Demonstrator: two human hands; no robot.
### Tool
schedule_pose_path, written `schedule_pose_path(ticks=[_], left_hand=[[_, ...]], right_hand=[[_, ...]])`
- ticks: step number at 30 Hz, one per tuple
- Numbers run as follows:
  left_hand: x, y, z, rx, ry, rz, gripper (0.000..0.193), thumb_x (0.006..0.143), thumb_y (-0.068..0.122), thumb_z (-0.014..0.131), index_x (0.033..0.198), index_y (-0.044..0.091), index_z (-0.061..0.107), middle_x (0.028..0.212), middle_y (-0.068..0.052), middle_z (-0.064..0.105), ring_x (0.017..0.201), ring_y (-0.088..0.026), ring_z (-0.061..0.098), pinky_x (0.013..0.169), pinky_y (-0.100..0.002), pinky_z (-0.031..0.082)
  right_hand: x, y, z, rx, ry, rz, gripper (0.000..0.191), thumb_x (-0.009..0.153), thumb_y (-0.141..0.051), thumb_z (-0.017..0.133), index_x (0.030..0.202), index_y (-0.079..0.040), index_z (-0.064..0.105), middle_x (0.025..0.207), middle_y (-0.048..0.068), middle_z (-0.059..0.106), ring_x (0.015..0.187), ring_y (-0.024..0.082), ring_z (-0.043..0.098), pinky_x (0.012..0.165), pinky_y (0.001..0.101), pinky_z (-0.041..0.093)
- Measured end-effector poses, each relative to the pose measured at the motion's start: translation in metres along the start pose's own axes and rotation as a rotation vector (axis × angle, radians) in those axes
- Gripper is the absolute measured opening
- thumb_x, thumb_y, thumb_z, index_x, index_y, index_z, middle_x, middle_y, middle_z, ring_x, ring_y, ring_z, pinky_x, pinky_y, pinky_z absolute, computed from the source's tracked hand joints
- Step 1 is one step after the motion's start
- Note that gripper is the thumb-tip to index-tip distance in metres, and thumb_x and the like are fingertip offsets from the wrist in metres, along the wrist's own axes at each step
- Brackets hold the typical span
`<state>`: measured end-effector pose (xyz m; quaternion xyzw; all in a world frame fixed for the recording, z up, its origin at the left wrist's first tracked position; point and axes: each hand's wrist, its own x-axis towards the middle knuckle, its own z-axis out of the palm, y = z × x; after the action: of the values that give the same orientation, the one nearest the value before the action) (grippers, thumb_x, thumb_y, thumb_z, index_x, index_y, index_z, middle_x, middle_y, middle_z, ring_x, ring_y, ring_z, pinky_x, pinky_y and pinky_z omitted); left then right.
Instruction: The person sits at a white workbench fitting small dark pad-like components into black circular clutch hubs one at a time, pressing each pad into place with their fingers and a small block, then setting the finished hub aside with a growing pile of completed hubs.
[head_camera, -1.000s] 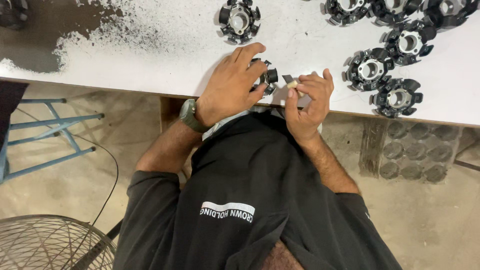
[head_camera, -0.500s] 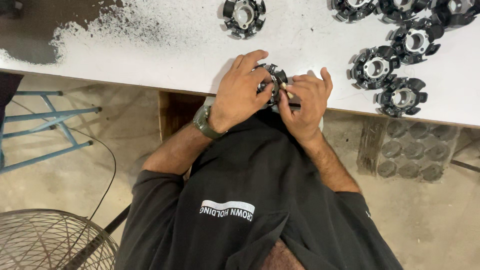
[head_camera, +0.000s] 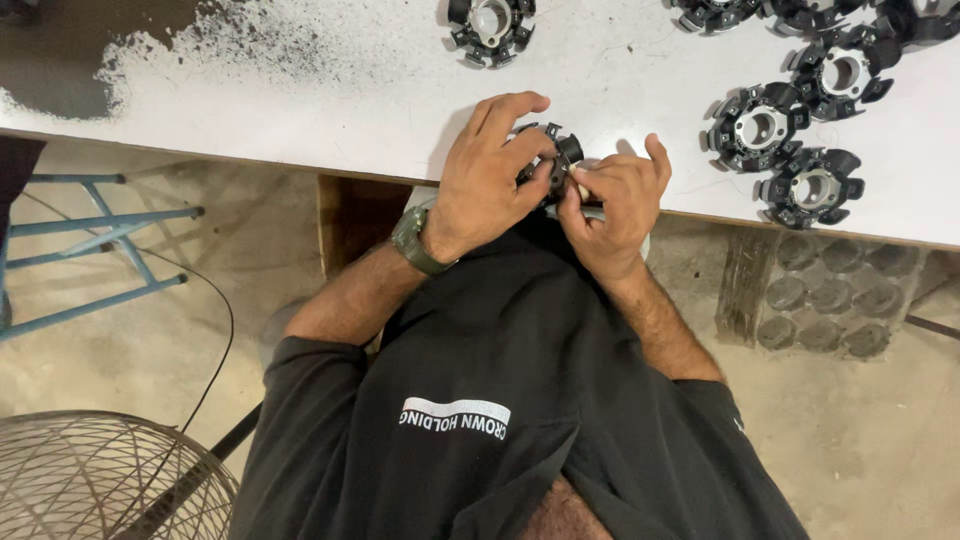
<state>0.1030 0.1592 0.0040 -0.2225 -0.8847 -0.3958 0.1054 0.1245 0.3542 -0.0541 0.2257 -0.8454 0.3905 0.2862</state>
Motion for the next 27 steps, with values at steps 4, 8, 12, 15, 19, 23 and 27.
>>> schedule_pose_path(ticks=[4,8,12,15,19,23,27], left_hand=[[0.002,0.0,-0.002,0.016,-0.007,0.042,0.014,0.084,0.007,0.076,0.096,0.007,0.068,0.139,-0.011,0.055,0.134,-0.034,0.052,0.109,-0.045,0.048],[0.001,0.001,-0.003,-0.016,-0.055,0.035,0.013,0.084,0.009,0.077,0.093,0.007,0.069,0.137,-0.01,0.058,0.131,-0.032,0.054,0.108,-0.044,0.048],[0.002,0.001,0.002,-0.026,-0.02,0.016,0.012,0.087,0.011,0.079,0.093,0.007,0.069,0.136,-0.009,0.06,0.124,-0.03,0.057,0.103,-0.042,0.048],[0.005,-0.003,0.007,-0.033,0.004,0.002,0.014,0.089,0.012,0.079,0.093,0.007,0.067,0.134,-0.008,0.061,0.121,-0.03,0.058,0.101,-0.043,0.048],[0.003,-0.007,0.012,-0.027,0.033,0.01,0.015,0.086,0.01,0.078,0.09,0.006,0.064,0.129,-0.007,0.062,0.116,-0.029,0.059,0.099,-0.045,0.046],[0.002,-0.008,0.019,-0.011,0.082,0.016,0.016,0.082,0.007,0.075,0.084,0.007,0.059,0.126,-0.007,0.062,0.113,-0.028,0.059,0.098,-0.045,0.045],[0.002,-0.01,0.02,-0.006,0.106,0.033,0.015,0.08,0.007,0.074,0.084,0.007,0.059,0.123,-0.007,0.062,0.112,-0.028,0.059,0.097,-0.045,0.045]], right_hand=[[0.005,-0.004,-0.002,0.038,-0.001,0.033,0.029,0.084,0.006,0.08,0.105,-0.007,0.065,0.091,0.005,0.065,0.095,0.025,0.065,0.125,0.0539,0.032],[0.01,-0.006,-0.005,0.068,-0.012,0.063,0.027,0.083,0.007,0.08,0.103,-0.006,0.066,0.09,0.005,0.067,0.092,0.026,0.065,0.124,0.0539,0.035],[0.013,-0.006,-0.005,0.094,-0.008,0.077,0.026,0.085,0.006,0.08,0.103,-0.006,0.066,0.092,0.007,0.067,0.093,0.026,0.065,0.124,0.0536,0.037],[0.012,-0.005,-0.004,0.1,0.01,0.084,0.025,0.085,0.005,0.081,0.101,-0.007,0.065,0.09,0.007,0.065,0.092,0.026,0.065,0.124,0.0539,0.038],[0.01,-0.003,-0.004,0.098,-0.003,0.089,0.025,0.086,0.005,0.08,0.102,-0.006,0.064,0.091,0.007,0.065,0.092,0.027,0.065,0.123,0.0549,0.037],[0.009,-0.003,-0.002,0.088,0.008,0.09,0.026,0.086,0.005,0.078,0.105,-0.005,0.062,0.096,0.008,0.066,0.095,0.027,0.064,0.124,0.0554,0.036],[0.008,-0.002,-0.001,0.053,0.005,0.063,0.026,0.087,0.005,0.077,0.106,-0.005,0.063,0.1,0.009,0.066,0.1,0.028,0.066,0.124,0.0562,0.033]])
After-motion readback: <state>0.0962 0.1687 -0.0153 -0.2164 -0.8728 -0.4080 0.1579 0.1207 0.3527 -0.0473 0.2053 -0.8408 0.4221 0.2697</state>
